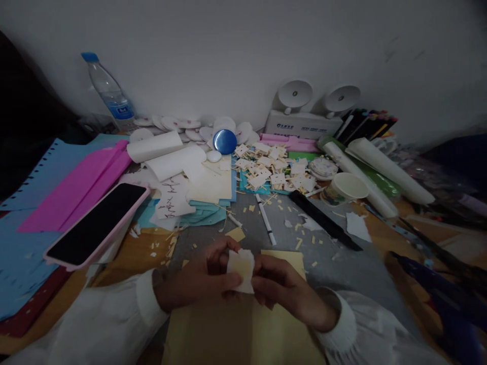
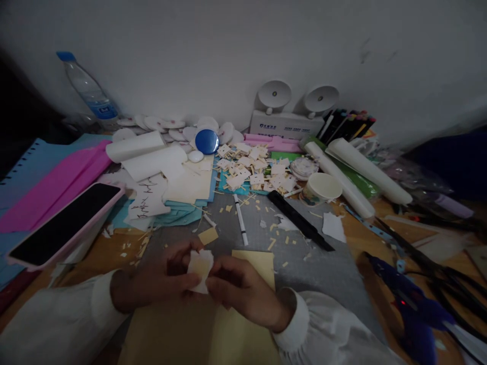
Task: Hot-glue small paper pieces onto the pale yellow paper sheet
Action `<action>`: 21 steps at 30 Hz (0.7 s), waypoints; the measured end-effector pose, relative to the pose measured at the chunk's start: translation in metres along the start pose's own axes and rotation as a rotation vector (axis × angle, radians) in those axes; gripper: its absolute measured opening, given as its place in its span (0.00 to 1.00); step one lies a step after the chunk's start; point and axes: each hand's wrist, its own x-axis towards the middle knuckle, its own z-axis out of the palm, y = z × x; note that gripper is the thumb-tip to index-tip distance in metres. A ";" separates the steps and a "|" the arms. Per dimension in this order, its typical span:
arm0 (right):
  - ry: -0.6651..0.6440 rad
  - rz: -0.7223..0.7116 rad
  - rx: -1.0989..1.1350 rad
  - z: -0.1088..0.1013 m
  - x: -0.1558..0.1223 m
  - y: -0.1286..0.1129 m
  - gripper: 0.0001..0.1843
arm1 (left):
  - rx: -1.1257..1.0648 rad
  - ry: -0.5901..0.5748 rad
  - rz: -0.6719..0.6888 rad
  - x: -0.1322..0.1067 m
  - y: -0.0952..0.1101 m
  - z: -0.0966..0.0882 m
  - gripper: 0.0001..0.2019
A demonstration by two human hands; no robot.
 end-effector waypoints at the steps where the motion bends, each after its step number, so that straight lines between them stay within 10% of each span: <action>1: 0.004 0.001 -0.010 0.000 0.000 0.001 0.21 | 0.002 0.001 0.000 0.000 0.001 0.001 0.17; 21: 0.064 -0.079 -0.249 0.010 0.004 0.012 0.18 | 0.092 0.000 -0.035 0.001 0.005 0.006 0.18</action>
